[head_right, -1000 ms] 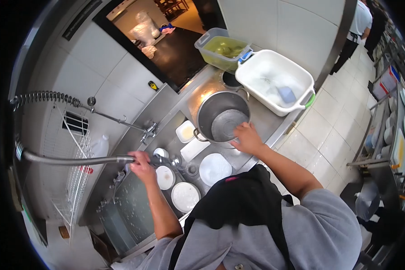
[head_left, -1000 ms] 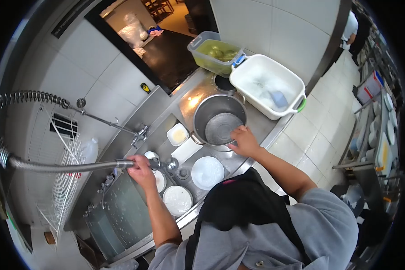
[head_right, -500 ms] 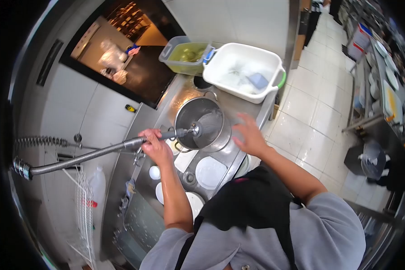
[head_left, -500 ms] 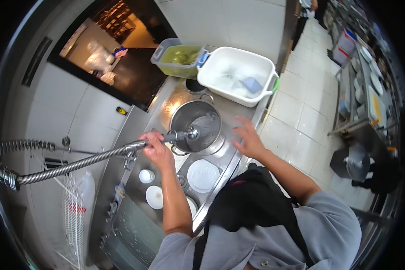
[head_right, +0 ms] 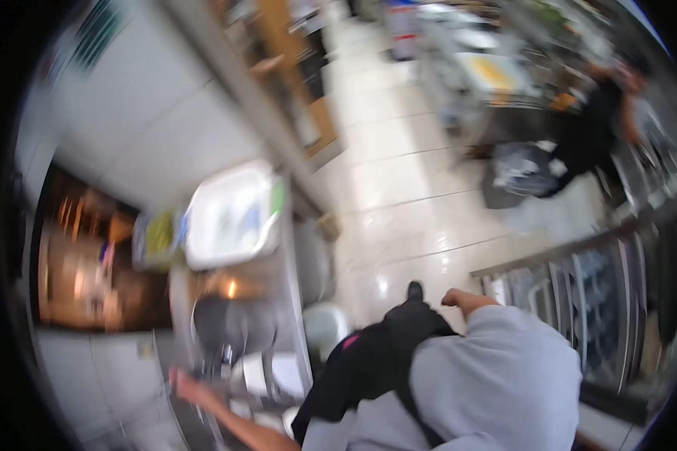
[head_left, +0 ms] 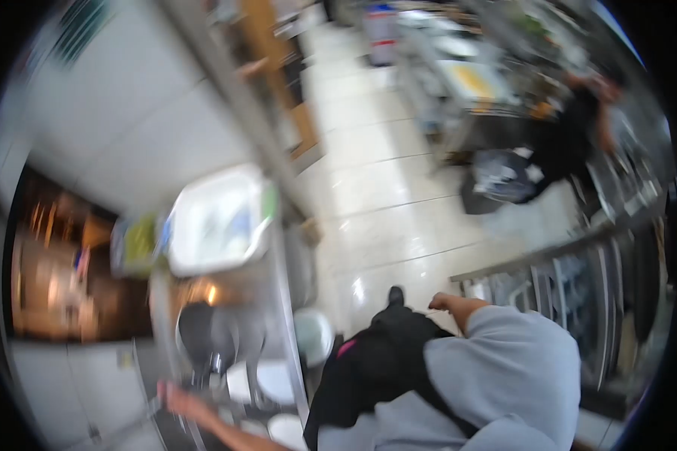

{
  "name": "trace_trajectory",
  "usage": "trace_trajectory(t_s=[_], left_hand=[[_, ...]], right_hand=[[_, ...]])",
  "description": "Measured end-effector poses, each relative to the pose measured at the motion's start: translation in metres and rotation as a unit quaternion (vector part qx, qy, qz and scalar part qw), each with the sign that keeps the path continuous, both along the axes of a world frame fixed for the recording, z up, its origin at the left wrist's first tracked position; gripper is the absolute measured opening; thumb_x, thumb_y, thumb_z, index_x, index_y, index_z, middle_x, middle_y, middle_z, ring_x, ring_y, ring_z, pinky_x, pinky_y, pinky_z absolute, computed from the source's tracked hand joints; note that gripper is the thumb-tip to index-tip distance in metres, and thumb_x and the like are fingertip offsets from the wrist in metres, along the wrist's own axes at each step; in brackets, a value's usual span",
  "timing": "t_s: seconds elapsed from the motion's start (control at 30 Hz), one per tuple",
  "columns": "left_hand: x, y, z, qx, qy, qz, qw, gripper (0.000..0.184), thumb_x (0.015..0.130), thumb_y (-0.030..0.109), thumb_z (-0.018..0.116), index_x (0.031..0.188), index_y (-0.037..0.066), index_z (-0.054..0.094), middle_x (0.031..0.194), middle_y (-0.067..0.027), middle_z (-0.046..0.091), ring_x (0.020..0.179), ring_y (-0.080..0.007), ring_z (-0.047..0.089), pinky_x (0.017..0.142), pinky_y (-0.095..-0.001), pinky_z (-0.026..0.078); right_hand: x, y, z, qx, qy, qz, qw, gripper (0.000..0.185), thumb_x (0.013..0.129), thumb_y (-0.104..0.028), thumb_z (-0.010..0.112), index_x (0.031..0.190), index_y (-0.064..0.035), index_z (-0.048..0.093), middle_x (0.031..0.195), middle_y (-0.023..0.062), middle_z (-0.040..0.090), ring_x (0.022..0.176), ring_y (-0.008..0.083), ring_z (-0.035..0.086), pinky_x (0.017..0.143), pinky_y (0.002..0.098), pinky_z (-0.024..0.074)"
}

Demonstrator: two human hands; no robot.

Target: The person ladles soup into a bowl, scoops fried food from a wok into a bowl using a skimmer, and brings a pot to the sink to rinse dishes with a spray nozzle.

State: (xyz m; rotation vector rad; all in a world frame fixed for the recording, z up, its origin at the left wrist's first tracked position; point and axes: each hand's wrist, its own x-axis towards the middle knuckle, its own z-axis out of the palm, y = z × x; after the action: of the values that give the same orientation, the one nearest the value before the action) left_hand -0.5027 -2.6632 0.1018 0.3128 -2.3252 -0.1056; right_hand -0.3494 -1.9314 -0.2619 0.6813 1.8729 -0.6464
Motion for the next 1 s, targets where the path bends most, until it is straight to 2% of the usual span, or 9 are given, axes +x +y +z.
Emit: trace_trajectory(t_s=[0.03, 0.07, 0.13, 0.3, 0.37, 0.67, 0.7, 0.9, 1.0], left_hand=[[-0.016, 0.021, 0.002, -0.005, 0.049, -0.026, 0.998, 0.041, 0.103, 0.028, 0.044, 0.117, -0.006, 0.062, 0.129, -0.0218, 0.057, 0.116, -0.0320, 0.057, 0.101, -0.0417, 0.043], [-0.041, 0.060, -0.003, 0.013, 0.084, -0.064, 0.994, 0.041, 0.102, 0.028, 0.045, 0.117, -0.005, 0.062, 0.129, -0.0215, 0.058, 0.115, -0.0318, 0.057, 0.101, -0.0415, 0.044], [-0.080, 0.134, -0.018, 0.044, 0.118, -0.122, 0.985, 0.040, 0.101, 0.027, 0.046, 0.117, -0.005, 0.062, 0.127, -0.0210, 0.058, 0.115, -0.0314, 0.057, 0.100, -0.0410, 0.044], [-0.159, 0.280, -0.061, 0.108, 0.082, -0.227, 0.964, 0.037, 0.099, 0.026, 0.049, 0.115, -0.005, 0.063, 0.123, -0.0198, 0.060, 0.113, -0.0305, 0.058, 0.098, -0.0397, 0.046], [-0.186, 0.328, -0.073, 0.128, 0.060, -0.268, 0.953, 0.036, 0.099, 0.025, 0.050, 0.115, -0.004, 0.063, 0.122, -0.0193, 0.060, 0.112, -0.0301, 0.059, 0.098, -0.0392, 0.046], [-0.296, 0.513, -0.122, 0.180, -0.027, -0.416, 0.891, 0.032, 0.095, 0.021, 0.056, 0.113, -0.003, 0.064, 0.115, -0.0171, 0.062, 0.109, -0.0283, 0.061, 0.094, -0.0369, 0.048], [-0.309, 0.534, -0.128, 0.182, -0.037, -0.430, 0.883, 0.031, 0.095, 0.021, 0.056, 0.113, -0.003, 0.065, 0.114, -0.0169, 0.063, 0.109, -0.0281, 0.061, 0.094, -0.0366, 0.049], [-0.377, 0.646, -0.153, 0.201, -0.085, -0.509, 0.833, 0.029, 0.092, 0.019, 0.060, 0.111, -0.003, 0.065, 0.109, -0.0154, 0.064, 0.106, -0.0270, 0.062, 0.092, -0.0351, 0.050], [-0.410, 0.682, -0.165, 0.216, -0.110, -0.551, 0.798, 0.028, 0.091, 0.018, 0.062, 0.110, -0.002, 0.066, 0.107, -0.0147, 0.065, 0.105, -0.0264, 0.063, 0.091, -0.0343, 0.051]], right_hand=[[0.009, 0.022, -0.018, -0.004, -0.047, -0.009, 0.999, 0.045, 0.082, -0.036, 0.059, 0.110, -0.0028, 0.070, 0.123, 0.0207, 0.064, 0.114, 0.0371, 0.060, 0.099, 0.0435, 0.0456], [0.008, 0.045, -0.045, -0.008, 0.021, 0.124, 0.992, 0.043, 0.081, -0.037, 0.065, 0.102, 0.0002, 0.072, 0.111, 0.0224, 0.067, 0.096, 0.0365, 0.064, 0.074, 0.0510, 0.0552], [-0.015, 0.065, 0.012, 0.009, 0.014, -0.072, 0.997, 0.043, 0.082, -0.033, 0.055, 0.107, -0.0031, 0.072, 0.119, 0.0237, 0.065, 0.114, 0.0366, 0.060, 0.098, 0.0425, 0.0466], [-0.083, 0.123, 0.025, -0.006, 0.159, -0.151, 0.976, 0.045, 0.079, -0.033, 0.056, 0.106, 0.0005, 0.070, 0.107, 0.0250, 0.068, 0.084, 0.0391, 0.070, 0.070, 0.0492, 0.0582], [-0.103, 0.149, 0.022, -0.030, 0.205, -0.212, 0.955, 0.042, 0.079, -0.039, 0.065, 0.106, -0.0073, 0.070, 0.097, 0.0161, 0.070, 0.070, 0.0316, 0.068, 0.060, 0.0425, 0.0576], [-0.115, 0.265, 0.021, 0.045, 0.210, -0.222, 0.951, 0.035, 0.079, -0.036, 0.062, 0.101, -0.0097, 0.069, 0.094, 0.0160, 0.070, 0.073, 0.0307, 0.070, 0.058, 0.0436, 0.0564], [-0.107, 0.272, 0.036, 0.042, 0.213, -0.265, 0.939, 0.044, 0.077, -0.032, 0.055, 0.101, 0.0008, 0.072, 0.107, 0.0256, 0.068, 0.101, 0.0391, 0.066, 0.087, 0.0460, 0.0530], [-0.070, 0.346, -0.080, 0.021, 0.138, -0.185, 0.973, 0.041, 0.079, -0.036, 0.059, 0.090, -0.0001, 0.073, 0.095, 0.0218, 0.070, 0.088, 0.0354, 0.068, 0.078, 0.0464, 0.0538], [-0.062, 0.379, -0.021, -0.050, 0.078, -0.323, 0.942, 0.042, 0.084, -0.043, 0.060, 0.086, -0.0029, 0.072, 0.090, 0.0155, 0.069, 0.086, 0.0290, 0.066, 0.073, 0.0478, 0.0542]])
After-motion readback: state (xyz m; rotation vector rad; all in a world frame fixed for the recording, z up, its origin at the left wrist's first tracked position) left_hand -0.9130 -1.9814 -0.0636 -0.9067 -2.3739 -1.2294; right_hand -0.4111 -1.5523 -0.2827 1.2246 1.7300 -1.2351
